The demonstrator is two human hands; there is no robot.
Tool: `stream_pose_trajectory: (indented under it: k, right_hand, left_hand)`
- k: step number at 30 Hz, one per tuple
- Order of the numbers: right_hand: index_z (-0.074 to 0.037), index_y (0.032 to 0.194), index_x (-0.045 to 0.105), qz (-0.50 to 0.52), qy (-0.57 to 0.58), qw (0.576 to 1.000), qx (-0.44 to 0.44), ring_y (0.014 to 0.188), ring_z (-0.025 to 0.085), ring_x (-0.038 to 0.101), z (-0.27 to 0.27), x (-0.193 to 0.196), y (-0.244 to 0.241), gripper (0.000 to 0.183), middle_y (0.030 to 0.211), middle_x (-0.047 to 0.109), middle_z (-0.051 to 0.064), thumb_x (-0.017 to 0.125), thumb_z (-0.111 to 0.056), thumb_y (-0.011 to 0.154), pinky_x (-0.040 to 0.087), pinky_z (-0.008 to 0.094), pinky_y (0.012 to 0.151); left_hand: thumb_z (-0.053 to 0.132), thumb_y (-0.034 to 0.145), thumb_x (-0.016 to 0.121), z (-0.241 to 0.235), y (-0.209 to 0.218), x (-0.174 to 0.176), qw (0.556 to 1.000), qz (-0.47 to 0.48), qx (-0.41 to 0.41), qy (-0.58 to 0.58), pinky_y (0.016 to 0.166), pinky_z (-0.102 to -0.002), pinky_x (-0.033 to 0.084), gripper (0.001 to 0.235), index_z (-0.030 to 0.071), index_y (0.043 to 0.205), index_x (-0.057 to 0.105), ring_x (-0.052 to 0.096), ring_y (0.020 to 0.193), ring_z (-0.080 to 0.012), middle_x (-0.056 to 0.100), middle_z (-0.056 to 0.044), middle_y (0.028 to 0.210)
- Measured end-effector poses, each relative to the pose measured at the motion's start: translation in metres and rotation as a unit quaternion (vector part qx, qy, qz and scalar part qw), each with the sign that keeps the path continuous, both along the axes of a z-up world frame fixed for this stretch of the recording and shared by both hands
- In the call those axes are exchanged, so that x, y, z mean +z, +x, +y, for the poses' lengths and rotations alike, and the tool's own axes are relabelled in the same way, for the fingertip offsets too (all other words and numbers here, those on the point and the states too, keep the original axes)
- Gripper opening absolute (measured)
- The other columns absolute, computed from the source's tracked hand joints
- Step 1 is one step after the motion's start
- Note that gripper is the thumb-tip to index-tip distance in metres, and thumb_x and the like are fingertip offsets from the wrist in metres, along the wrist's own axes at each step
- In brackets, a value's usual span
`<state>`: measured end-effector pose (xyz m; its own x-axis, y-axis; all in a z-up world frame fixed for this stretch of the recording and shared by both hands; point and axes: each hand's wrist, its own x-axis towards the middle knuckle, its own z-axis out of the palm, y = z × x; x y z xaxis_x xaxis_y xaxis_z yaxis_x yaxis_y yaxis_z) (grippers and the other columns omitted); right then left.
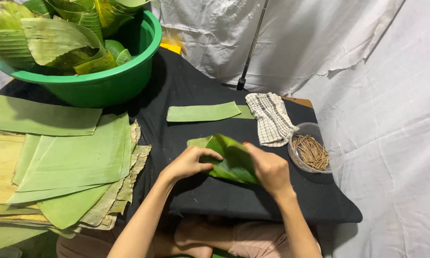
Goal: Cleaning and folding banana leaves into cone shapes.
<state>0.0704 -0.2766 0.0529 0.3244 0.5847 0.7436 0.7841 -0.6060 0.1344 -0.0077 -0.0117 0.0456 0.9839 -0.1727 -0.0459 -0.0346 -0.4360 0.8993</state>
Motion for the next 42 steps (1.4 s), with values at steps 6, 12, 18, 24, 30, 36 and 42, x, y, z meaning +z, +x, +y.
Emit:
stream_pose_trajectory:
  k: [6,12,18,24,30,36,42]
  right_hand:
    - [-0.021,0.114,0.075,-0.117,-0.007,0.993,0.027,0.101,0.016,0.072,0.029,-0.048,-0.037,0.020,0.114,0.075,0.002,0.066,-0.015,0.097,0.057,0.032,0.093]
    - [-0.018,0.113,0.076,-0.138,0.014,0.990,-0.008,0.102,0.021,0.072,0.055,-0.040,-0.058,0.019,0.113,0.075,0.007,0.064,-0.013,0.100,0.058,0.032,0.087]
    - [-0.012,0.118,0.073,0.022,0.013,0.998,0.054,0.108,0.029,0.067,0.052,-0.048,-0.057,0.033,0.116,0.071,0.014,0.070,-0.034,0.094,0.054,0.041,0.089]
    - [-0.016,0.126,0.070,0.386,-0.021,0.909,0.152,0.115,0.036,0.064,0.022,0.009,-0.024,0.047,0.122,0.071,0.012,0.079,-0.033,0.084,0.049,0.047,0.099]
    - [-0.020,0.160,0.027,0.441,-0.159,0.883,0.026,0.119,0.041,0.060,0.039,0.007,-0.016,0.110,0.134,0.055,0.014,0.087,-0.045,0.071,0.051,0.052,0.101]
    - [-0.044,0.151,0.038,0.576,-0.003,0.814,-0.072,0.121,0.038,0.063,0.049,0.010,0.001,0.091,0.128,0.066,0.007,0.079,-0.032,0.070,0.051,0.051,0.103]
    - [-0.035,0.144,0.056,0.668,0.084,0.738,-0.041,0.118,0.038,0.067,0.055,0.009,0.023,0.089,0.119,0.074,0.017,0.088,-0.027,0.062,0.053,0.047,0.098]
  left_hand:
    - [0.037,0.071,0.091,0.012,0.041,-0.078,0.987,0.101,0.122,-0.010,0.081,-0.033,0.051,0.022,0.034,0.091,0.082,0.073,0.080,-0.0132,0.077,0.014,0.082]
    - [0.016,0.077,0.081,0.002,0.027,-0.049,0.960,0.167,0.149,-0.169,0.084,-0.031,0.049,0.024,0.010,0.100,0.077,0.064,0.080,-0.0163,0.073,0.000,0.084]
    - [0.037,0.089,0.065,-0.011,0.005,0.004,0.914,0.212,0.197,-0.285,0.111,-0.054,0.037,0.057,-0.002,0.131,0.063,0.057,0.122,-0.0350,0.062,-0.022,0.125]
    - [0.006,0.073,0.088,-0.002,0.011,-0.029,0.959,0.146,0.134,-0.201,0.076,-0.028,0.054,0.029,0.001,0.098,0.074,0.066,0.081,-0.0159,0.075,-0.007,0.088]
    - [0.007,0.076,0.086,-0.008,0.014,0.002,0.952,0.123,0.121,-0.252,0.075,-0.031,0.055,0.032,0.000,0.104,0.072,0.068,0.082,-0.0182,0.076,-0.010,0.092]
    - [0.047,0.082,0.076,-0.004,0.011,0.060,0.973,0.064,0.117,-0.188,0.105,-0.055,0.047,0.082,0.018,0.151,0.041,0.063,0.123,-0.0447,0.067,-0.030,0.127]
    - [0.028,0.078,0.086,0.025,0.035,-0.010,0.980,-0.171,0.092,0.036,0.123,-0.055,0.020,0.071,0.016,0.142,0.058,0.057,0.128,-0.0403,0.069,-0.013,0.133]
